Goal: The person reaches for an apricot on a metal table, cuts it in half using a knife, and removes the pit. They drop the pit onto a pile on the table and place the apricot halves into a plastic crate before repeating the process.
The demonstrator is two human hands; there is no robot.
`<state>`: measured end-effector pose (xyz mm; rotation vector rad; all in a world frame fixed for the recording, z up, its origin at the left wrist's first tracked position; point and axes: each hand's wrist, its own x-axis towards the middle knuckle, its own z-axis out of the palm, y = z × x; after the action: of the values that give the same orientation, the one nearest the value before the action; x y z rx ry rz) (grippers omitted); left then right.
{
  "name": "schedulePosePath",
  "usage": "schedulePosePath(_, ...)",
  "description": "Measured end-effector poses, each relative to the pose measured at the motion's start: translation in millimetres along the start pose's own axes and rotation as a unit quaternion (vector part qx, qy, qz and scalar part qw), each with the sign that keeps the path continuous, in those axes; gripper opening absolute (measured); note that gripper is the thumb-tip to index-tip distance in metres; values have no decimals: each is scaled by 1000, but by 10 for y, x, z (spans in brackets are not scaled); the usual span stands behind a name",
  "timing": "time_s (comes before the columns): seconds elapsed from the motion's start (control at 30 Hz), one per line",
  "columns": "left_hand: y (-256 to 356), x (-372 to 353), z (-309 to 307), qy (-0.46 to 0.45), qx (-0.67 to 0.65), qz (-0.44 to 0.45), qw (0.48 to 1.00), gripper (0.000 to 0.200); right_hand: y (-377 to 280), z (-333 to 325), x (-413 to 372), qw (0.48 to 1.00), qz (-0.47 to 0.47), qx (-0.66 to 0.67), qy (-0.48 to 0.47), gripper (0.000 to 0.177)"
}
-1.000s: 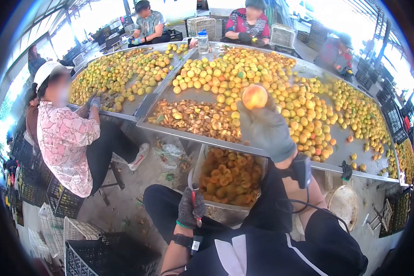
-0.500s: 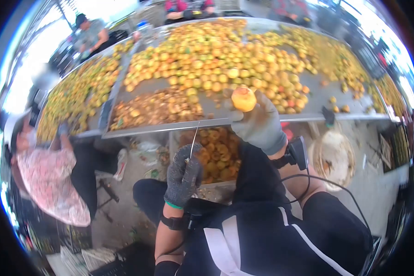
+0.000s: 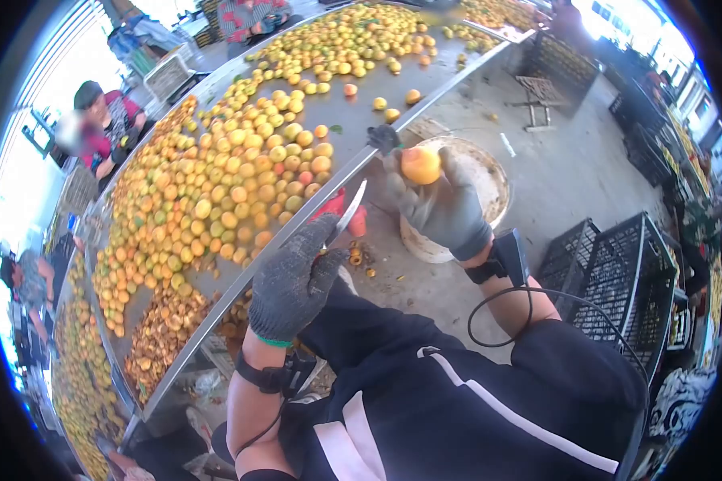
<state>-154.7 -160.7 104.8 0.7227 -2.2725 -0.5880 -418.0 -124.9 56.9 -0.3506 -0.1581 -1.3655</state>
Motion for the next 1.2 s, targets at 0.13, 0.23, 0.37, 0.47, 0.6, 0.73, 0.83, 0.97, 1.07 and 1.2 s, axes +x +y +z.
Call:
schedulePosePath(0.13, 116, 235, 369, -8, -18, 48, 999, 35, -152, 67, -211, 979, -116, -124, 109, 47)
schedulePosePath(0.23, 228, 325, 549, -4, -52, 61, 997, 35, -215, 68, -380, 944, -139, -282, 101, 57)
schedulePosePath(0.37, 313, 375, 708, -49, -63, 49, 996, 36, -226, 100, -512, 839, -173, -501, 122, 70)
schedulePosePath(0.47, 352, 412, 840, -69, -63, 80, 992, 37, -249, 47, -549, 875, -188, -436, 94, 73)
schedulePosePath(0.6, 429, 475, 952, -92, -45, 114, 988, 35, -279, 83, -620, 953, -169, -245, 63, 71)
schedulePosePath(0.73, 490, 585, 1042, -88, -25, 120, 988, 35, -335, -62, -693, 977, -143, -124, 100, 66)
schedulePosePath(0.83, 429, 674, 1153, -71, -11, 139, 988, 36, -321, -216, -753, 978, -158, -87, 107, 62)
schedulePosePath(0.97, 453, 680, 1193, -134, 13, 77, 988, 35, -293, -241, -786, 971, -168, -111, 129, 59)
schedulePosePath(1.07, 384, 669, 1271, -117, 73, 143, 980, 36, -314, -336, -766, 972, -155, -141, 103, 59)
schedulePosePath(1.2, 303, 599, 1294, -141, 242, 192, 940, 37, -282, -368, -738, 972, -152, -164, 79, 58)
